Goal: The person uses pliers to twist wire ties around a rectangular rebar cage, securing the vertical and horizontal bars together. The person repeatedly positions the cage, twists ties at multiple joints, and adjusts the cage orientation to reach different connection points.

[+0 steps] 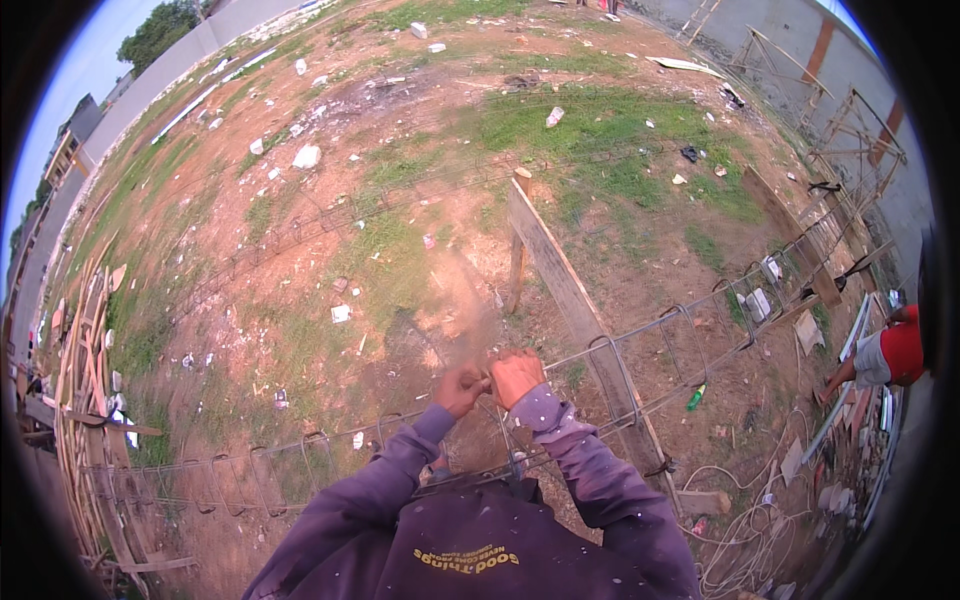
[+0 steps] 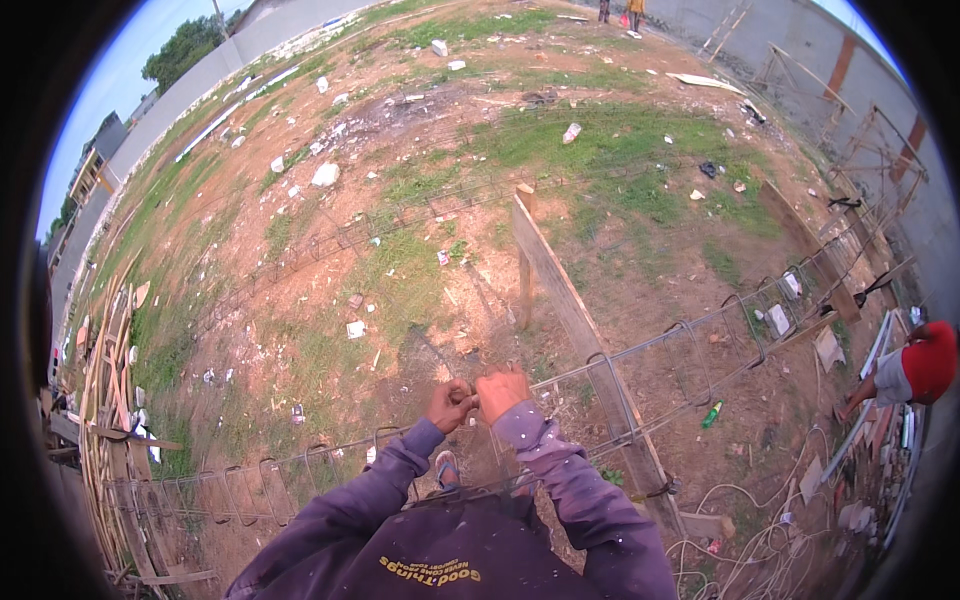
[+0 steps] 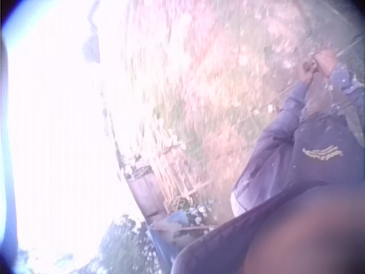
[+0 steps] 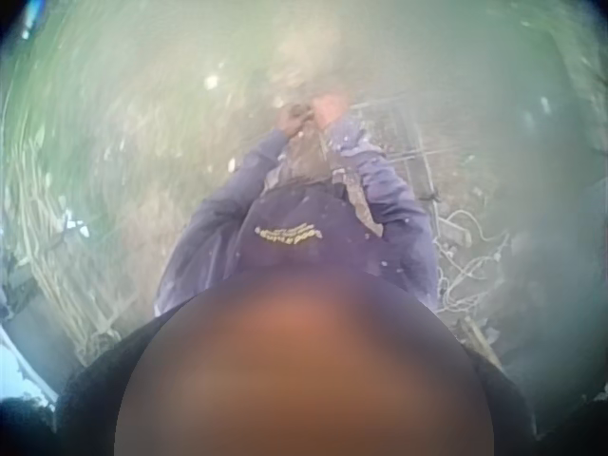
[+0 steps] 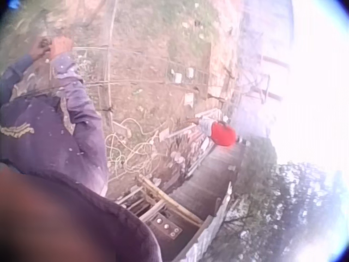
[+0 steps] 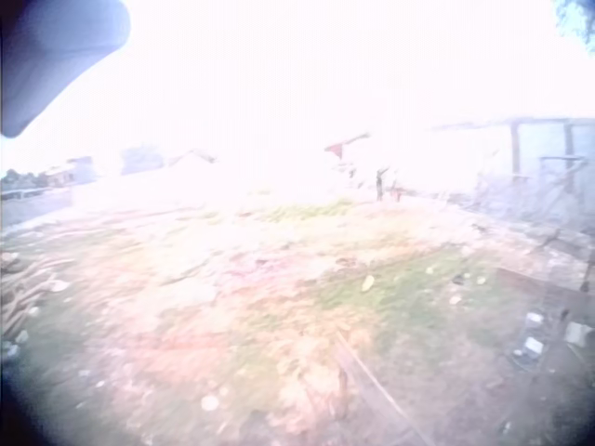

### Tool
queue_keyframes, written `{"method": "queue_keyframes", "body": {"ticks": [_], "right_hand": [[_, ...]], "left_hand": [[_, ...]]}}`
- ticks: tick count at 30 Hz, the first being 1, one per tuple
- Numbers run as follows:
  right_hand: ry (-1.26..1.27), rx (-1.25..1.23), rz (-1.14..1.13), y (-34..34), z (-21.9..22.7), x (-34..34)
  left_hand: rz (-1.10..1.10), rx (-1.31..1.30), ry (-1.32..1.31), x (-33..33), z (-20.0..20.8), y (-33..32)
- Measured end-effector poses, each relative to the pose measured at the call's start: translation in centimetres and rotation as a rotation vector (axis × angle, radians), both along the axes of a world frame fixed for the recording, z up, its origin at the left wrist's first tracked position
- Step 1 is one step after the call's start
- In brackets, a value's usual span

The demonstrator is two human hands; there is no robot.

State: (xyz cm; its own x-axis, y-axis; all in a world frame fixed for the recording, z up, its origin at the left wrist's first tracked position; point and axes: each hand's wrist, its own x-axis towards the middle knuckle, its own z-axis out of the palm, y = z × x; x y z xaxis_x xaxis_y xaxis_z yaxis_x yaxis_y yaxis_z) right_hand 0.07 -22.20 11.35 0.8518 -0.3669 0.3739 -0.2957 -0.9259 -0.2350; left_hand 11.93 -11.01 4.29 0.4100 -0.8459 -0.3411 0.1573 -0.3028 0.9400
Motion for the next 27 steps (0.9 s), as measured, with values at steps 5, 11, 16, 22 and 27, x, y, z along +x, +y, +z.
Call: {"method": "queue_keyframes", "body": {"ticks": [5, 11, 16, 22, 27], "right_hand": [[0.334, 0.486, -0.110, -4.2, -1.8, -0.7], [0.739, 0.835, 0.002, -9.0, -6.2, 1.8], [0.597, 0.499, -0.109, -6.7, -3.7, 1.3], [0.144, 0.597, -0.340, 3.7, -2.2, -6.1], [0.018, 0.672, -0.350, 3.9, -7.5, -5.6]], "left_hand": [[-0.024, -0.158, -0.110, -0.1, -0.1, 0.2], [0.034, -0.115, -0.471, -0.6, -2.2, -0.2], [0.101, -0.022, -0.410, -1.1, -1.5, -0.6], [0.111, -0.034, -0.353, -1.1, -1.0, -1.0], [0.102, -0.099, -0.203, -0.7, -2.3, -1.2]]}}
